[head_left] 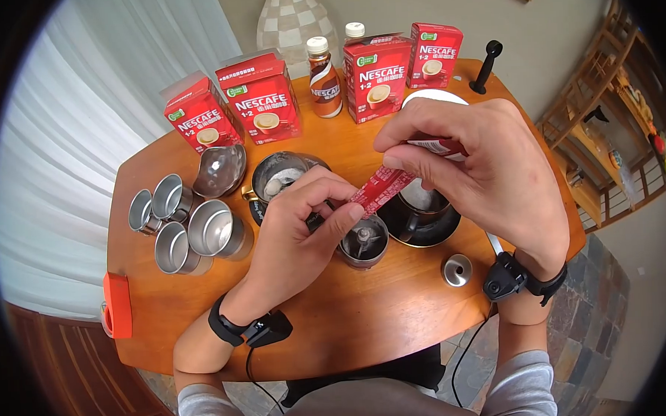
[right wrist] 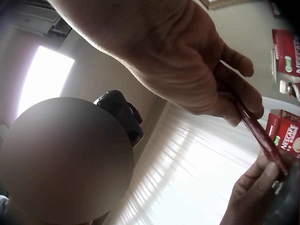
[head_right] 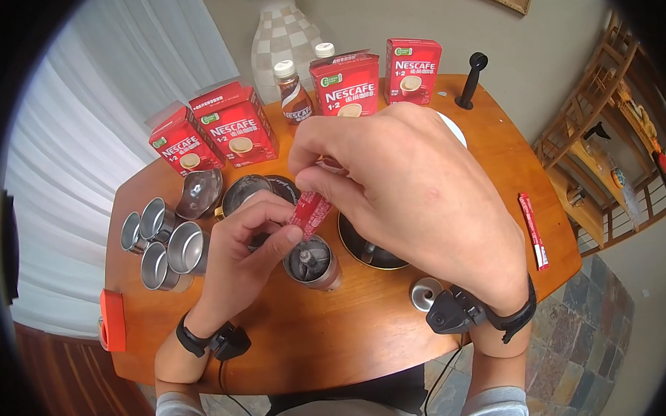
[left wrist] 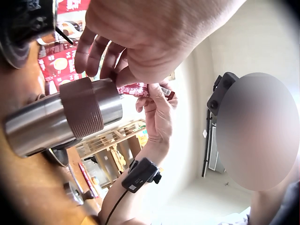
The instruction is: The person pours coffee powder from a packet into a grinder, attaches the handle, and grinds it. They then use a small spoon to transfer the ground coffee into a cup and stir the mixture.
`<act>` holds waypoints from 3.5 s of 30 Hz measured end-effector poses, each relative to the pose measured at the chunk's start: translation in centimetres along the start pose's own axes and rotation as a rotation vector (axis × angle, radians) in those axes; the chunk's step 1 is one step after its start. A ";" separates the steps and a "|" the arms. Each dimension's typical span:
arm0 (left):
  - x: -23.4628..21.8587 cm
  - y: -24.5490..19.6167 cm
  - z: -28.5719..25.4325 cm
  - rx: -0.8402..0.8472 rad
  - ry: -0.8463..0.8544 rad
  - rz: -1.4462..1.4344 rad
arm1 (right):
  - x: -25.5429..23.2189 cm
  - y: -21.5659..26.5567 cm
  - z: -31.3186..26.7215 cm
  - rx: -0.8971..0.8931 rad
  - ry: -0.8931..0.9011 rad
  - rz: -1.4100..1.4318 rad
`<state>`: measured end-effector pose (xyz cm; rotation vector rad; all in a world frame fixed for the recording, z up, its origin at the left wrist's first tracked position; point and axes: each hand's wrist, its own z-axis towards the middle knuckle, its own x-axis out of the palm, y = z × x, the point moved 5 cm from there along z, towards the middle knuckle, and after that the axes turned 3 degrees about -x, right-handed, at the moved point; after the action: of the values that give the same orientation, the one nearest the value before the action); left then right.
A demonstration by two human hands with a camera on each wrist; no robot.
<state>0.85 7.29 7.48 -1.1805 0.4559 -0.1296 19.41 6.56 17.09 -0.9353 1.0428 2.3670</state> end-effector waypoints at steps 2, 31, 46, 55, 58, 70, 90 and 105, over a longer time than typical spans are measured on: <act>0.0 0.0 0.0 0.006 0.009 -0.003 | 0.0 0.0 0.0 -0.004 -0.001 -0.004; 0.0 -0.1 0.1 0.110 0.031 0.134 | -0.4 0.8 -0.1 0.063 -0.083 -0.113; -0.1 -0.2 -0.1 0.065 0.011 0.083 | -0.7 1.2 0.1 0.075 -0.013 0.067; -0.5 -0.3 0.2 0.082 0.013 0.115 | -0.4 1.0 0.0 0.213 0.075 0.341; -0.5 -0.2 0.2 0.046 0.002 0.068 | -0.1 1.2 -0.2 0.183 0.098 0.354; -0.7 -0.1 0.1 0.034 -0.018 0.057 | 2.0 -1.6 -2.3 0.287 -0.045 0.352; -0.4 0.1 0.2 0.051 0.008 0.099 | 3.4 -0.8 -5.1 0.212 -0.153 -0.003; -0.7 0.8 0.6 0.073 -0.020 0.162 | 4.5 -1.8 -4.9 0.346 -0.160 0.140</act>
<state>0.32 8.31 7.14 -1.0685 0.5229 0.0053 19.33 4.32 10.54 -0.5544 1.4310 2.2224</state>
